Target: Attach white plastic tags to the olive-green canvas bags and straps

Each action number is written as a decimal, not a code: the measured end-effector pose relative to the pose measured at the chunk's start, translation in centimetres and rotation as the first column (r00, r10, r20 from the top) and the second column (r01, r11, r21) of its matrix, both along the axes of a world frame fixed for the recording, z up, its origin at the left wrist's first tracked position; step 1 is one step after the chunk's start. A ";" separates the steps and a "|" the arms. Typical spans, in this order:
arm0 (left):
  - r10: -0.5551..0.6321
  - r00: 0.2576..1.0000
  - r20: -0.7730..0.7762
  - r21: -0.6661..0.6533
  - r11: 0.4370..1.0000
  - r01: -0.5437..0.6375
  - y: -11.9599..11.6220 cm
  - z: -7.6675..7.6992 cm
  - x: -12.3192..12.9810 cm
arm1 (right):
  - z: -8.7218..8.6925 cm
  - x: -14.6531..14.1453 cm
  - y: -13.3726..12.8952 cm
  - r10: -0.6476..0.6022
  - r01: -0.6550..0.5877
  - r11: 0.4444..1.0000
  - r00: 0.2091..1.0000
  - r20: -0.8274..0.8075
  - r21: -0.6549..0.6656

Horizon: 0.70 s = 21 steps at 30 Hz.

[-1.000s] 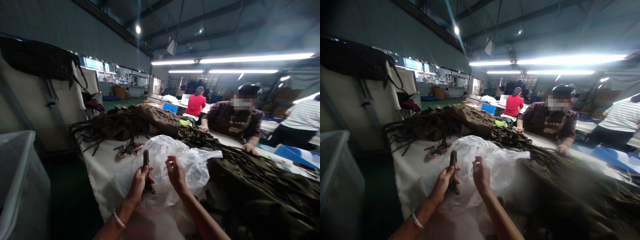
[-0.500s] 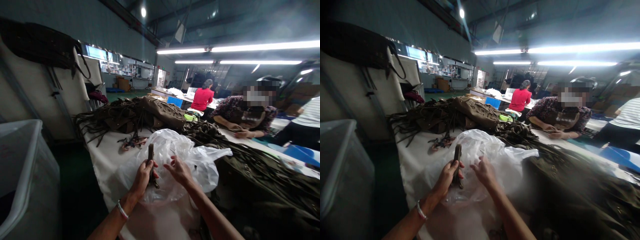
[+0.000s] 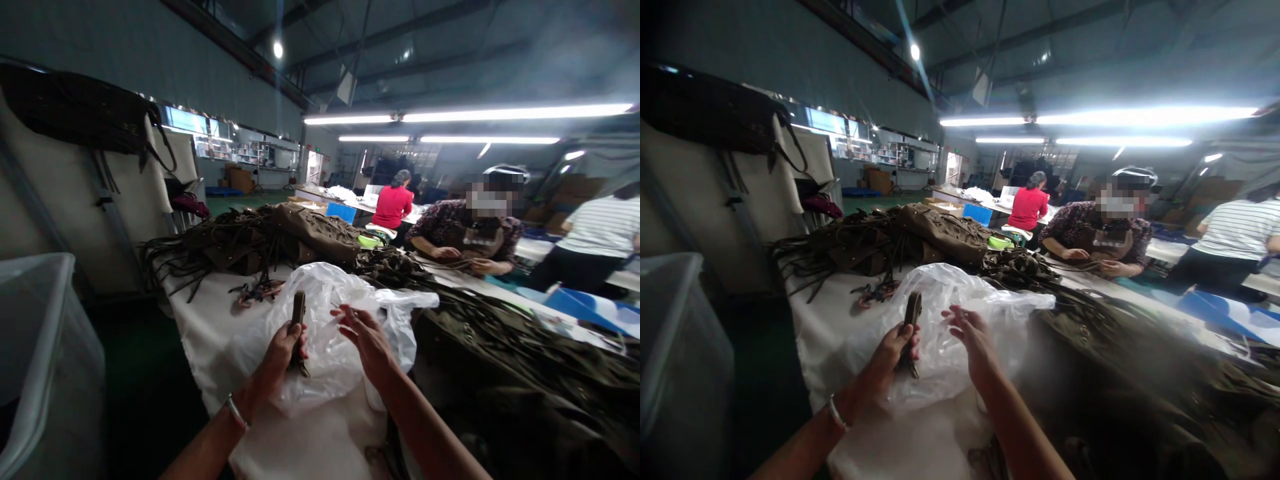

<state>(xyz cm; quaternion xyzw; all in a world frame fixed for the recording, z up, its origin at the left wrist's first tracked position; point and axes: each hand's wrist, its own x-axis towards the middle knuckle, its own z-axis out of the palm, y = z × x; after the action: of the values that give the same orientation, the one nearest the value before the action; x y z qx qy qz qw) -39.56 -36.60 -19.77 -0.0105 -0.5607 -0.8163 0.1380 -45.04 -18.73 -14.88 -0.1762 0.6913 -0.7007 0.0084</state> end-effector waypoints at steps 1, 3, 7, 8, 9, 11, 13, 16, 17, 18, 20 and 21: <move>-0.034 0.999 -0.005 0.013 0.999 0.034 0.0 0.5 0.3 | 0.2 0.6 0.4 0.028 -0.028 0.999 0.999 0.015 -0.034; -0.094 0.995 -0.022 0.036 0.995 0.095 0.2 1.6 1.2 | 0.1 1.8 1.3 0.072 -0.070 0.995 0.997 0.033 -0.072; -0.216 0.975 -0.061 0.043 0.975 0.219 1.3 4.0 4.0 | -1.0 3.7 3.1 0.106 -0.103 0.990 0.994 0.036 -0.097; -0.246 0.967 -0.070 0.018 0.969 0.247 1.9 4.4 4.8 | -1.5 4.3 3.5 0.109 -0.105 0.990 0.993 0.043 -0.098; -0.276 0.958 -0.077 -0.025 0.961 0.275 2.6 4.7 5.5 | -1.9 4.9 4.0 0.113 -0.107 0.990 0.992 0.058 -0.095; -0.341 0.937 -0.075 -0.166 0.931 0.325 4.2 5.0 6.8 | -2.9 6.4 4.9 0.124 -0.116 0.990 0.987 0.106 -0.085; -0.432 0.901 -0.035 -0.341 0.853 0.396 6.1 4.8 7.9 | -4.0 8.1 5.8 0.144 -0.131 0.988 0.977 0.158 -0.085; -0.561 0.824 0.079 -0.544 0.668 0.507 8.9 4.0 8.9 | -6.0 10.7 7.2 0.163 -0.144 0.984 0.966 0.199 -0.108; -0.573 0.812 0.111 -0.581 0.625 0.521 9.7 3.7 9.2 | -6.7 11.5 7.7 0.151 -0.129 0.985 0.967 0.204 -0.117; -0.564 0.814 0.136 -0.602 0.606 0.520 10.4 3.4 9.3 | -7.3 12.1 8.2 0.129 -0.105 0.987 0.970 0.208 -0.123; -0.521 0.834 0.181 -0.602 0.612 0.513 11.5 2.6 9.6 | -8.4 13.1 9.2 0.070 -0.043 0.991 0.973 0.220 -0.126; -0.504 0.837 0.213 -0.581 0.624 0.523 11.8 2.2 9.6 | -8.9 13.5 9.7 0.041 -0.013 0.992 0.973 0.227 -0.125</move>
<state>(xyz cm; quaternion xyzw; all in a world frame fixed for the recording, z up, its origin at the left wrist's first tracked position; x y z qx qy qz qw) -29.94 -24.77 -17.54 -0.2024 -0.7713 -0.5914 -0.1198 -31.57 -8.99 -23.77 -0.1036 0.6390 -0.7572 0.0870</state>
